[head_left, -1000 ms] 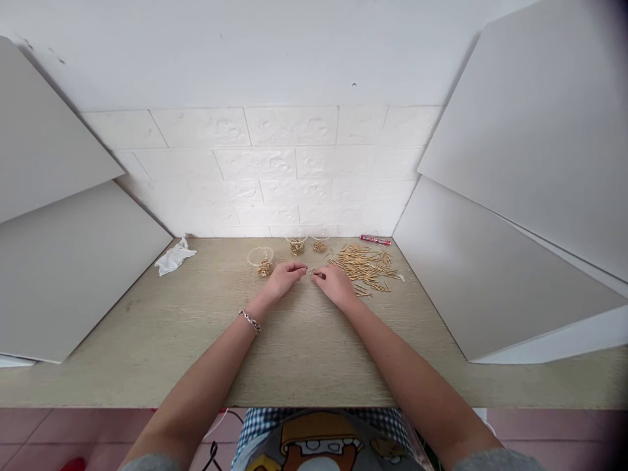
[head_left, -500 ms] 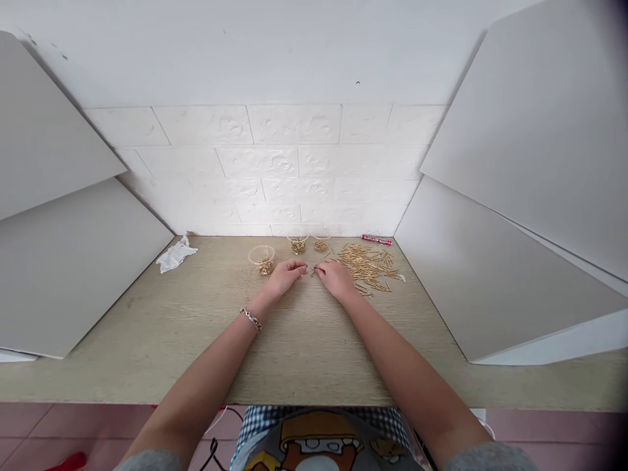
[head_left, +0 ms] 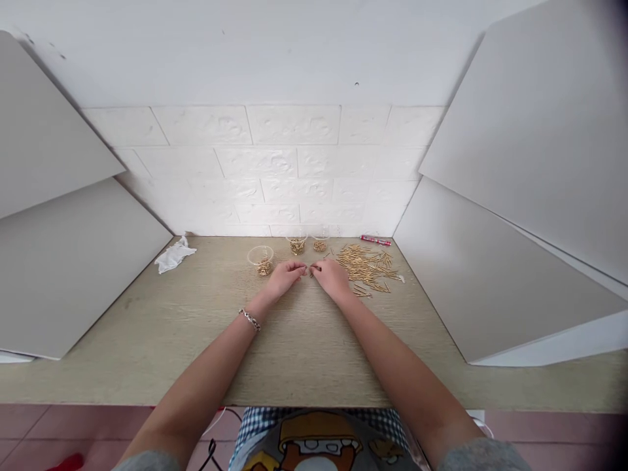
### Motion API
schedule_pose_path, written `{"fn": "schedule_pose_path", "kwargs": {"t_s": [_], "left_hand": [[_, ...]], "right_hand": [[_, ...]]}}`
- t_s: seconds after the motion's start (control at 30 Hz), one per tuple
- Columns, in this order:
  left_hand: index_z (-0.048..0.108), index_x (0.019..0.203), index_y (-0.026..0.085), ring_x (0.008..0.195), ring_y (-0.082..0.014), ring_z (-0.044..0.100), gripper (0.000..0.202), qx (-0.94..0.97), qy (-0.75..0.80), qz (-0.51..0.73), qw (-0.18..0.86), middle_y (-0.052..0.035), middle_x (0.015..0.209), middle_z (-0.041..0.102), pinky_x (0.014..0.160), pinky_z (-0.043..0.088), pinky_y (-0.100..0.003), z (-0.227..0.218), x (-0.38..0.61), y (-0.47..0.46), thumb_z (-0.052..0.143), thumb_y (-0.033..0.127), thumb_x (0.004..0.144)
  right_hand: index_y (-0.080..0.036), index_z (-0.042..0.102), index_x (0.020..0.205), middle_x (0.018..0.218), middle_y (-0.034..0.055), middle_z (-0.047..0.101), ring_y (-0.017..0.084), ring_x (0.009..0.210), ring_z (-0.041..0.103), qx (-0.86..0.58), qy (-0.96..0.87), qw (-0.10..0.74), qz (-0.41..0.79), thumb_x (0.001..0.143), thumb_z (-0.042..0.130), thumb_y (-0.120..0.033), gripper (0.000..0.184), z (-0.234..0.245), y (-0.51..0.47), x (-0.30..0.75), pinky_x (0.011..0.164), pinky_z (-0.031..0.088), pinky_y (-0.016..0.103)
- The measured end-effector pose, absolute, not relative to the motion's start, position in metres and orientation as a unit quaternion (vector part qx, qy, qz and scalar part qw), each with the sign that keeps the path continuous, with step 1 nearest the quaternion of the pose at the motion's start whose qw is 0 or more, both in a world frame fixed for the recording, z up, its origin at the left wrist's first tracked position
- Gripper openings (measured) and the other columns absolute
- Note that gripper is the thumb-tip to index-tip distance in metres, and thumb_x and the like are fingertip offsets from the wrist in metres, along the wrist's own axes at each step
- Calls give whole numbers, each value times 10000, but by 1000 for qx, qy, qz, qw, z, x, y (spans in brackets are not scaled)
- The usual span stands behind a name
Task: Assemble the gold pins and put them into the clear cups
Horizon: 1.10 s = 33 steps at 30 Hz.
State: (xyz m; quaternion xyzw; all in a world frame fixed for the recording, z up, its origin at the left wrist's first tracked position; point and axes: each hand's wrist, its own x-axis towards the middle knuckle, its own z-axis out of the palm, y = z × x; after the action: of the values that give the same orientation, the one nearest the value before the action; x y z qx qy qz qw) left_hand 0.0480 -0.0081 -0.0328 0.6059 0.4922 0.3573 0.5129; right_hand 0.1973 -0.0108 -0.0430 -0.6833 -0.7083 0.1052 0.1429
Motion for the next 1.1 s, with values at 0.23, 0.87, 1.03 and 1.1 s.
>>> {"fn": "schedule_pose_path", "kwargs": {"t_s": [0.23, 0.87, 1.03, 1.1], "left_hand": [[603, 841, 137, 566, -84, 488, 342, 531, 467, 383, 594, -34, 765, 648, 554, 351, -215, -35, 47, -8, 661, 395, 624], [603, 792, 140, 575, -83, 486, 301, 559, 475, 370, 571, -25, 749, 637, 556, 354, -213, -34, 47, -9, 635, 407, 657], [608, 781, 135, 568, -80, 477, 307, 562, 475, 371, 567, -29, 753, 637, 550, 355, -211, -32, 47, -10, 635, 413, 652], [608, 778, 133, 563, -79, 473, 314, 561, 475, 372, 567, -33, 749, 637, 545, 353, -210, -32, 48, -10, 639, 416, 647]], "right_hand": [[-249, 697, 936, 959, 51, 655, 172, 873, 580, -691, -704, 143, 86, 882, 389, -334, 324, -46, -9, 196, 640, 395, 246], [-121, 577, 1034, 1040, 143, 584, 211, 920, 585, -644, -760, 88, 11, 888, 299, -75, 318, -39, -14, 182, 723, 438, 280], [-83, 568, 1038, 1034, 169, 581, 230, 929, 582, -646, -760, 79, -7, 882, 273, -57, 334, -38, -14, 179, 724, 451, 296], [-72, 565, 1042, 1029, 174, 581, 238, 919, 583, -647, -758, 79, -12, 879, 271, -55, 336, -39, -13, 180, 733, 449, 313]]}}
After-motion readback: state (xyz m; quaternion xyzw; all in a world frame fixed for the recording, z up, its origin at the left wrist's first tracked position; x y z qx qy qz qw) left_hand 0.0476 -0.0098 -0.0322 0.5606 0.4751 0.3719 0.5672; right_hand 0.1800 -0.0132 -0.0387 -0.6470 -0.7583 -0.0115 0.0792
